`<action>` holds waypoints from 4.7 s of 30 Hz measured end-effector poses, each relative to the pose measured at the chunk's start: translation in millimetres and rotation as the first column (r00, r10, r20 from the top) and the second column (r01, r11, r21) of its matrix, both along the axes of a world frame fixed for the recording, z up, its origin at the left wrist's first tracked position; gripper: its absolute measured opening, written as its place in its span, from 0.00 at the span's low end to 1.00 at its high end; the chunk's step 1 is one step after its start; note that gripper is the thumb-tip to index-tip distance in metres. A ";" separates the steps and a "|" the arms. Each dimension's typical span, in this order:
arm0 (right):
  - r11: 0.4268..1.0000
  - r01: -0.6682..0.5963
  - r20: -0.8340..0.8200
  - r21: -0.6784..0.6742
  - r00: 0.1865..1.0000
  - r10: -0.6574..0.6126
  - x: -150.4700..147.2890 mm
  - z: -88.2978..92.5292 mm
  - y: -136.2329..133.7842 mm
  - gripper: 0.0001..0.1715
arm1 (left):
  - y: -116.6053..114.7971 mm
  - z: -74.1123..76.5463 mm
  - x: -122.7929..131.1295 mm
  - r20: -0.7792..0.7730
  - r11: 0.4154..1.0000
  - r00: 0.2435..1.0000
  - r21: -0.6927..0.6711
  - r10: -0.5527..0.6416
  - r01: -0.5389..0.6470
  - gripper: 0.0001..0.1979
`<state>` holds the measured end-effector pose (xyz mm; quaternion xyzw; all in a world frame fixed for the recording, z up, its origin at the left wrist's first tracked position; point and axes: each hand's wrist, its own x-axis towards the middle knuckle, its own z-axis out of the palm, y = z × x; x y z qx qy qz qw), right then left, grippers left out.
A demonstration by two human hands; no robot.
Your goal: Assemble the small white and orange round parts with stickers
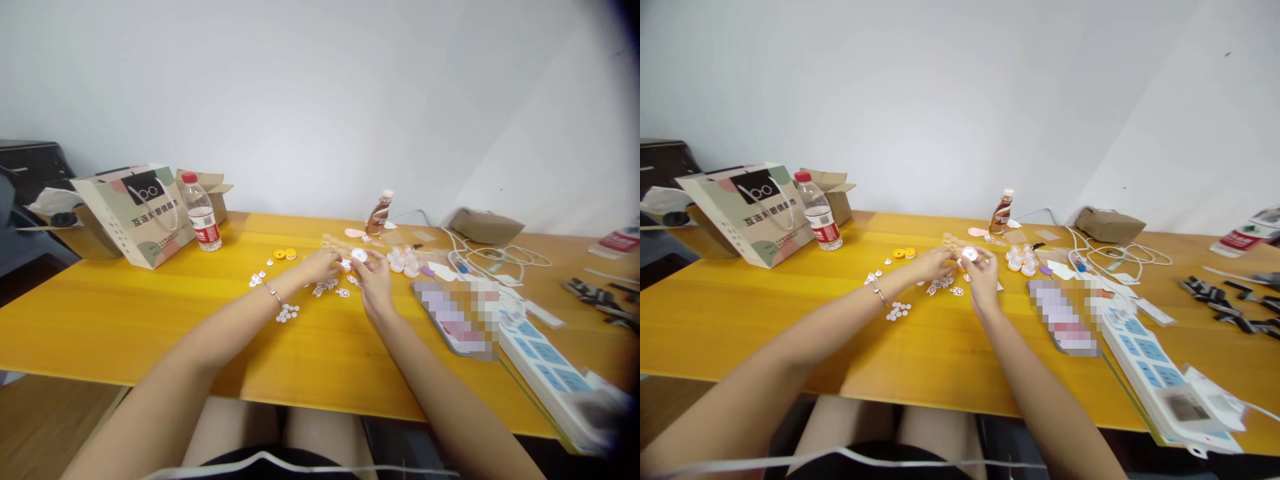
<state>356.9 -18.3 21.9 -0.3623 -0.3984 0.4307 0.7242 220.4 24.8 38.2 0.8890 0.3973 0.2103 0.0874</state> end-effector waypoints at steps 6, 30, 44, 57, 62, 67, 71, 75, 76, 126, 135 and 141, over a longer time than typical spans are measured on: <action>0.998 0.058 -0.030 -0.011 0.998 -0.059 6.7 -2.6 5.7 0.25 | 9.3 -18.6 32.4 0.010 0.981 0.985 -0.094 0.171 -0.170 0.18; 0.975 -0.195 0.192 -0.108 0.958 0.213 -9.9 -9.2 -4.9 0.24 | -20.6 9.7 -48.0 0.257 0.982 0.948 -0.071 0.186 -0.174 0.23; 0.941 -0.334 0.442 -0.057 0.837 0.324 -37.7 -9.2 -30.5 0.19 | -65.5 -6.9 -93.8 0.736 0.782 0.655 -0.505 0.171 0.364 0.19; 0.947 -0.311 0.644 0.076 0.740 0.191 -40.9 -14.0 -36.9 0.15 | -75.4 -16.9 -73.0 0.703 0.908 0.645 -0.419 0.301 0.032 0.17; 0.931 -0.343 0.705 0.123 0.691 0.161 -42.1 -12.5 -41.1 0.13 | -78.1 -19.0 -71.8 0.644 0.911 0.702 -0.412 0.305 -0.018 0.18; 0.921 -0.364 0.718 0.137 0.677 0.160 -42.5 -12.4 -44.1 0.17 | -80.3 -19.8 -72.4 0.605 0.918 0.736 -0.393 0.303 -0.056 0.18; 0.926 -0.358 0.699 0.120 0.693 0.177 -43.0 -12.8 -44.5 0.16 | -80.1 -20.9 -73.2 0.590 0.916 0.745 -0.394 0.311 -0.070 0.19; 0.929 -0.354 0.686 0.111 0.703 0.186 -43.0 -14.3 -43.8 0.12 | -79.4 -22.4 -75.2 0.566 0.915 0.768 -0.400 0.299 -0.062 0.19; 0.927 -0.358 0.688 0.109 0.701 0.190 -42.9 -14.8 -43.7 0.12 | -79.2 -22.6 -76.0 0.564 0.913 0.771 -0.403 0.295 -0.055 0.19; 0.679 -0.601 0.296 -0.421 0.617 0.729 -26.3 -14.4 -30.2 0.15 | -87.2 -21.7 -80.7 0.278 0.996 0.958 -0.035 -0.072 0.085 0.15; 0.617 -0.666 0.165 -0.420 0.612 0.773 -24.9 -12.9 -29.1 0.16 | -88.0 -23.3 -78.0 0.318 0.999 0.947 0.037 -0.040 0.030 0.13; 0.556 -0.688 0.196 -0.467 0.532 0.824 -17.6 -12.5 -26.1 0.19 | -91.9 -23.8 -75.7 0.296 0.997 0.954 -0.052 -0.042 0.060 0.13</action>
